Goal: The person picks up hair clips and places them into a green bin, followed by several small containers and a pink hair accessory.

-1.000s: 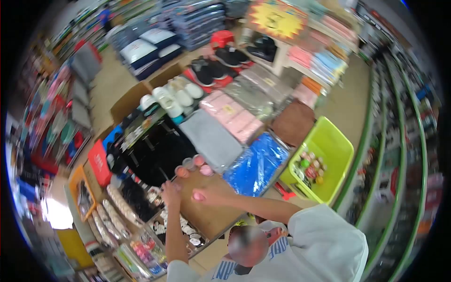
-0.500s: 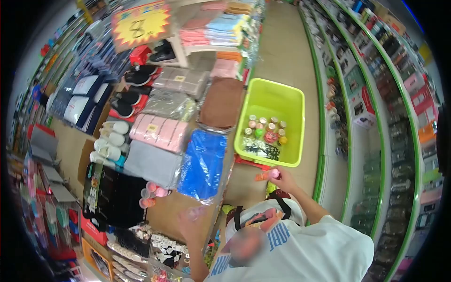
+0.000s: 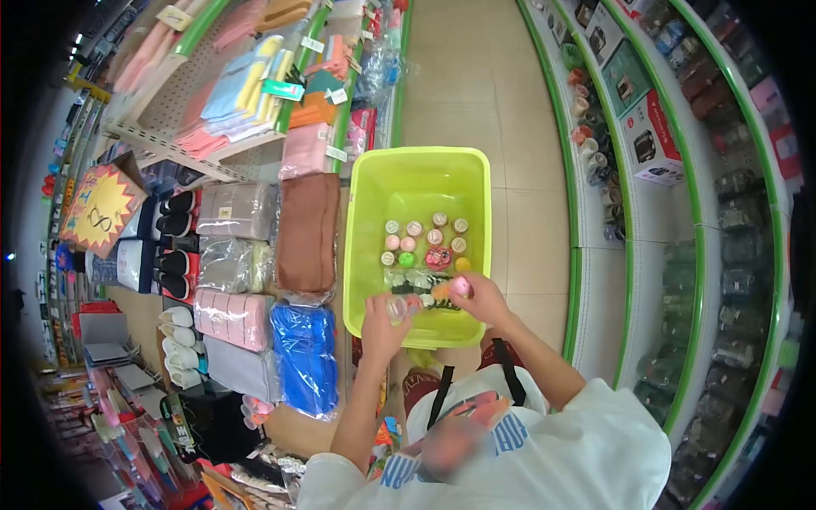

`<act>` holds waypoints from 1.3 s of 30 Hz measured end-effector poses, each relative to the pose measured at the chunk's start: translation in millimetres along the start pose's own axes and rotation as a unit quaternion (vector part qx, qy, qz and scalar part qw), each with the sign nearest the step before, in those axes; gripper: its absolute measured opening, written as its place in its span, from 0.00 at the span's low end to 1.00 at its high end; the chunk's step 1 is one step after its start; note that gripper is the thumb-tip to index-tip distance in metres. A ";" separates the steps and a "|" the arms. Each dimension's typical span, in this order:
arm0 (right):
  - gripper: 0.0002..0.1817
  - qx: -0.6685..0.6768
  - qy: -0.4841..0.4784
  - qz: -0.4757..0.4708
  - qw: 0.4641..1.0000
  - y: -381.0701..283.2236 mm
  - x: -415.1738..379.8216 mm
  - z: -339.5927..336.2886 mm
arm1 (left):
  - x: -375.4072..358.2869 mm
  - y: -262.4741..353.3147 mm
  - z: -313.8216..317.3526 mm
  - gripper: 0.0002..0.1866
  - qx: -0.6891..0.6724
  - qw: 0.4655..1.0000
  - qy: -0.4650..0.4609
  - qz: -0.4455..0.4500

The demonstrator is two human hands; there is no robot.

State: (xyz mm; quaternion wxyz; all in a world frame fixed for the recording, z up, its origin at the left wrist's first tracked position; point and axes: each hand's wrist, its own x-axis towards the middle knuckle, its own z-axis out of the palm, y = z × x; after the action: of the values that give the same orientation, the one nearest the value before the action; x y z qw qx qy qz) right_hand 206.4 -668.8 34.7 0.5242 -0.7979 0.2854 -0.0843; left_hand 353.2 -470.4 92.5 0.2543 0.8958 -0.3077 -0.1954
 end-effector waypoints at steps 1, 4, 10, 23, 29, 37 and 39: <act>0.23 -0.012 0.010 -0.009 1.000 4.2 22.0 0.0 | 19.1 -2.4 4.6 0.29 0.011 1.000 0.020 0.019; 0.23 -0.033 0.001 0.001 0.999 -0.7 88.8 -1.9 | 89.4 -19.1 21.2 0.26 0.035 0.995 0.057 0.070; 0.23 -0.130 0.066 0.040 0.988 72.3 209.9 54.3 | 252.2 -68.8 90.4 0.20 0.037 0.997 0.025 0.065; 0.23 -0.215 -0.012 0.052 0.975 145.7 304.1 138.5 | 376.1 -143.2 182.7 0.26 0.184 0.978 -0.071 0.062; 0.29 -0.242 -0.091 0.107 0.960 123.1 323.1 141.9 | 380.3 -148.1 179.8 0.25 0.222 0.968 -0.104 0.059; 0.24 -0.259 -0.086 0.148 0.951 106.4 316.8 133.8 | 340.8 -132.8 145.2 0.21 0.209 0.974 0.006 0.082; 0.25 -0.262 -0.091 0.151 0.949 90.8 306.8 125.1 | 305.3 -119.1 130.5 0.20 0.222 0.969 0.060 0.095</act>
State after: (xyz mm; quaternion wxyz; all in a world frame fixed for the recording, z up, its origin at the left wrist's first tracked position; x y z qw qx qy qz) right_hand 479.8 -763.1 -150.7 0.3271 -0.8588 0.3662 0.1465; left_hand 565.1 -631.7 -138.8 0.0846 0.9068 -0.4109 -0.0427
